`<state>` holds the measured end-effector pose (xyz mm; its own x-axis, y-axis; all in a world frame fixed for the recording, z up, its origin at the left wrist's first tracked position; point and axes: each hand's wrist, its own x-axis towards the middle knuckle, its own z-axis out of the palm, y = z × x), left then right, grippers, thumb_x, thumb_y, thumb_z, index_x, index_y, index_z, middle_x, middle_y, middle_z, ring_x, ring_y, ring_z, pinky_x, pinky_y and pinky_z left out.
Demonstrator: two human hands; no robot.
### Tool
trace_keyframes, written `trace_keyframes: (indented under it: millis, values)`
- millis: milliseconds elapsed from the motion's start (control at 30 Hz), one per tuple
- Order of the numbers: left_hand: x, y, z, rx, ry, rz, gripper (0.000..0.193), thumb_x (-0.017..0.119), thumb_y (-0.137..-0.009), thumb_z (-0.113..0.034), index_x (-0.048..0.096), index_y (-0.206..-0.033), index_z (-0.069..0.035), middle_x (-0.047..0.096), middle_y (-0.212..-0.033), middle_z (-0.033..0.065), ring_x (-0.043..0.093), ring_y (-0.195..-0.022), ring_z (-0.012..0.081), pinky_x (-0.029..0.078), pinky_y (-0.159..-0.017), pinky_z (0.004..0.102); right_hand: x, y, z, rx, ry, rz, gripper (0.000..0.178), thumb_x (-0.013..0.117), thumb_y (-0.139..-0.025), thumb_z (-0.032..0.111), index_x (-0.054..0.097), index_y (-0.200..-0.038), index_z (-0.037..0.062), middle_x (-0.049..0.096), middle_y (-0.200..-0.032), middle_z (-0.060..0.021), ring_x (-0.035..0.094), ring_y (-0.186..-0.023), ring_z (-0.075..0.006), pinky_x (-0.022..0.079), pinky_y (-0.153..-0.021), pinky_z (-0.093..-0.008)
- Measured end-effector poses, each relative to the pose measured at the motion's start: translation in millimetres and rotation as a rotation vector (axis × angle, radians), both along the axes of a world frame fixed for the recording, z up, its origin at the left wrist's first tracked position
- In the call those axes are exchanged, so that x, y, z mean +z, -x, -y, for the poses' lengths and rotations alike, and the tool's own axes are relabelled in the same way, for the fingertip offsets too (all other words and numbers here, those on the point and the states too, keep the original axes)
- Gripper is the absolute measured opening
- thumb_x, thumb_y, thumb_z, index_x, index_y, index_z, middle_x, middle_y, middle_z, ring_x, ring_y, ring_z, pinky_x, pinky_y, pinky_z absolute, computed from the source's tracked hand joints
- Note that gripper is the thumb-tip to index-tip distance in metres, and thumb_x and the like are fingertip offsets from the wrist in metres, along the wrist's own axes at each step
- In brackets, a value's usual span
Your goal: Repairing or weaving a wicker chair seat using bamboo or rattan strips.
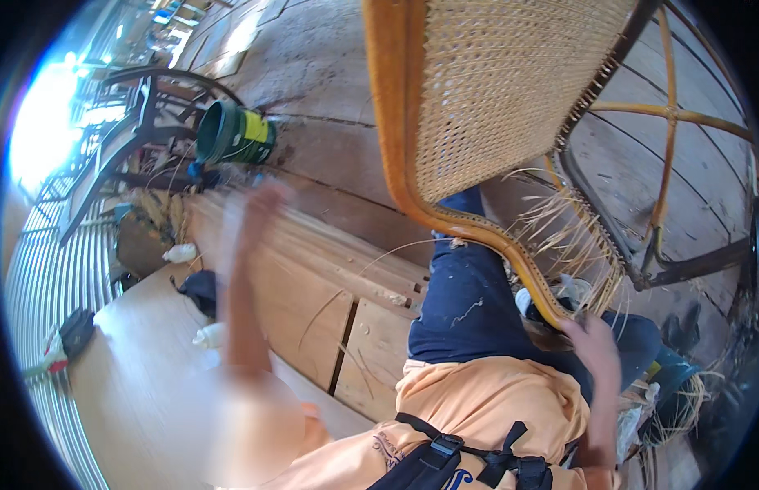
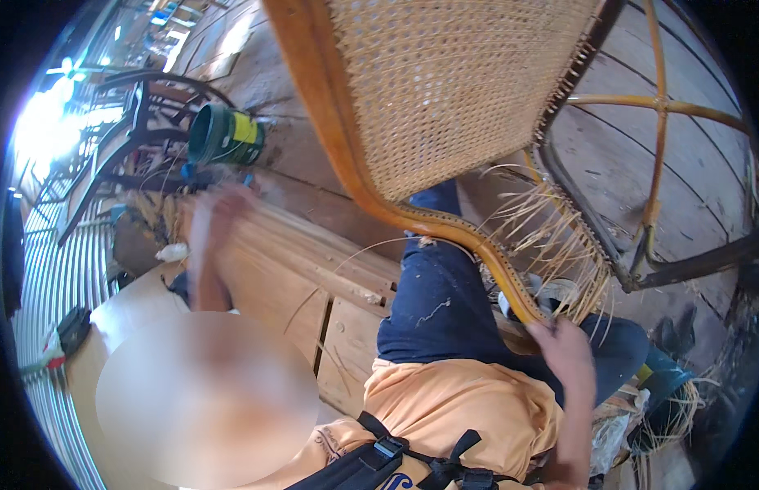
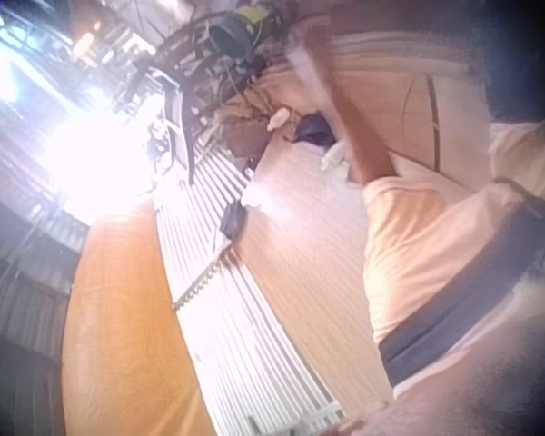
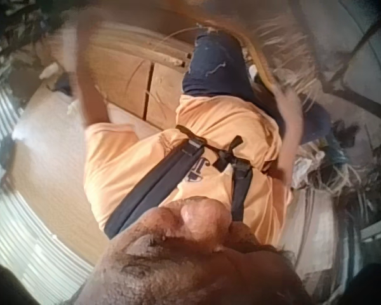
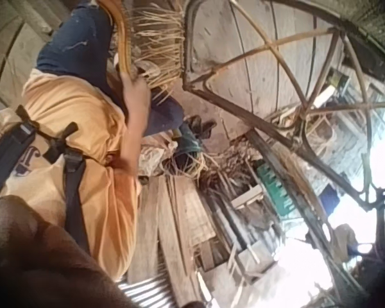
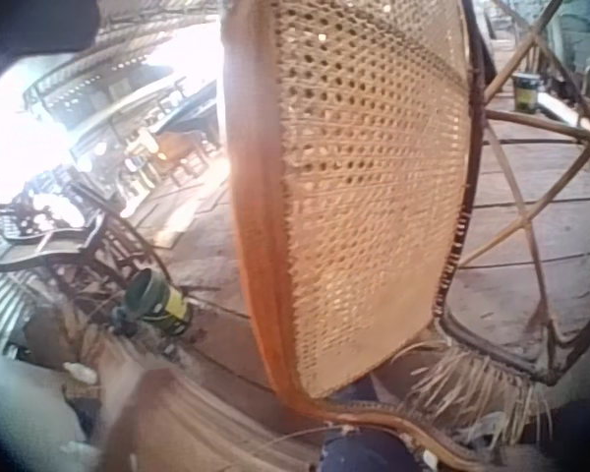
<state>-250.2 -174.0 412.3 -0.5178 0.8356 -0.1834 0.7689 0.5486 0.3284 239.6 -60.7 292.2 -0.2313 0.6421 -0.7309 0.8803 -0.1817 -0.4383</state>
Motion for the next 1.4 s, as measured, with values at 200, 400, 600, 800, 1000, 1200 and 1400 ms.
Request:
trace_keyframes:
  millis: [200, 400, 600, 800, 1000, 1200, 1400]
  values:
    - [366, 158, 76, -0.159, 0.108, -2.166, 0.031, 0.046, -0.090, -0.023, 0.053, -0.116, -0.009, 0.061, -0.105, 0.0046, 0.060, -0.090, 0.0139, 0.048, -0.078, 0.0286, -4, -202, 61, -0.596, -0.208, -0.076, 0.038, 0.053, -0.086, 0.031, 0.055, -0.102, -0.0039, 0.056, -0.080, -0.0078, 0.050, -0.062, -0.0133, 0.041, -0.051, -0.0256]
    - [300, 63, 28, -0.425, -0.201, -1.453, 0.017, 0.059, -0.077, -0.004, 0.061, -0.094, -0.005, 0.063, -0.080, 0.0087, 0.061, -0.070, 0.0172, 0.048, -0.059, 0.0256, -49, -228, 137, -0.661, -0.380, -0.005, 0.050, 0.048, -0.090, 0.033, 0.045, -0.122, -0.0043, 0.060, -0.095, -0.0167, 0.055, -0.071, -0.0274, 0.046, -0.071, -0.0346]
    - [127, 3, 44, 0.065, -0.060, -0.911, 0.026, 0.049, -0.088, -0.035, 0.061, -0.097, -0.013, 0.063, -0.083, 0.0136, 0.061, -0.078, 0.0306, 0.047, -0.068, 0.0407, -44, -194, 103, -0.501, -0.350, -0.192, 0.041, 0.047, -0.091, 0.031, 0.048, -0.114, -0.0031, 0.058, -0.089, -0.0132, 0.054, -0.070, -0.0225, 0.044, -0.069, -0.0297]
    - [172, -20, 98, 0.213, -0.439, -0.434, 0.026, 0.054, -0.088, -0.029, 0.063, -0.088, -0.005, 0.053, -0.068, -0.0021, 0.047, -0.056, 0.0072, 0.038, -0.053, 0.0214, -9, -138, 48, -0.330, -0.319, -0.361, 0.034, 0.045, -0.091, 0.028, 0.051, -0.106, -0.0019, 0.056, -0.083, -0.0097, 0.052, -0.070, -0.0176, 0.041, -0.067, -0.0249]
    - [198, -114, 43, 0.010, -0.532, -0.006, 0.017, 0.050, -0.089, -0.019, 0.061, -0.100, -0.012, 0.050, -0.072, -0.0004, 0.045, -0.053, 0.0074, 0.040, -0.046, 0.0208, 58, -61, 32, -0.282, -0.356, -0.504, 0.029, 0.044, -0.092, 0.026, 0.055, -0.097, -0.0007, 0.053, -0.077, -0.0062, 0.051, -0.069, -0.0127, 0.039, -0.065, -0.0200]
    - [205, -140, 32, -0.285, -0.385, -0.340, 0.018, 0.055, -0.085, -0.022, 0.061, -0.090, -0.006, 0.055, -0.064, 0.0037, 0.053, -0.052, 0.0141, 0.043, -0.051, 0.0268, 131, 144, 55, 0.362, 0.415, -1.071, 0.011, 0.054, -0.085, 0.007, 0.058, -0.086, -0.0030, 0.059, -0.078, -0.0050, 0.054, -0.068, -0.0104, 0.044, -0.062, -0.0222]
    - [283, -34, 153, 0.158, 0.164, -1.523, 0.028, 0.042, -0.087, -0.034, 0.062, -0.096, -0.016, 0.064, -0.088, 0.0102, 0.061, -0.077, 0.0306, 0.048, -0.065, 0.0403, 100, 126, 46, 0.390, 0.318, -1.028, 0.008, 0.056, -0.082, 0.006, 0.059, -0.086, -0.0007, 0.056, -0.075, -0.0025, 0.052, -0.064, -0.0079, 0.043, -0.059, -0.0198]
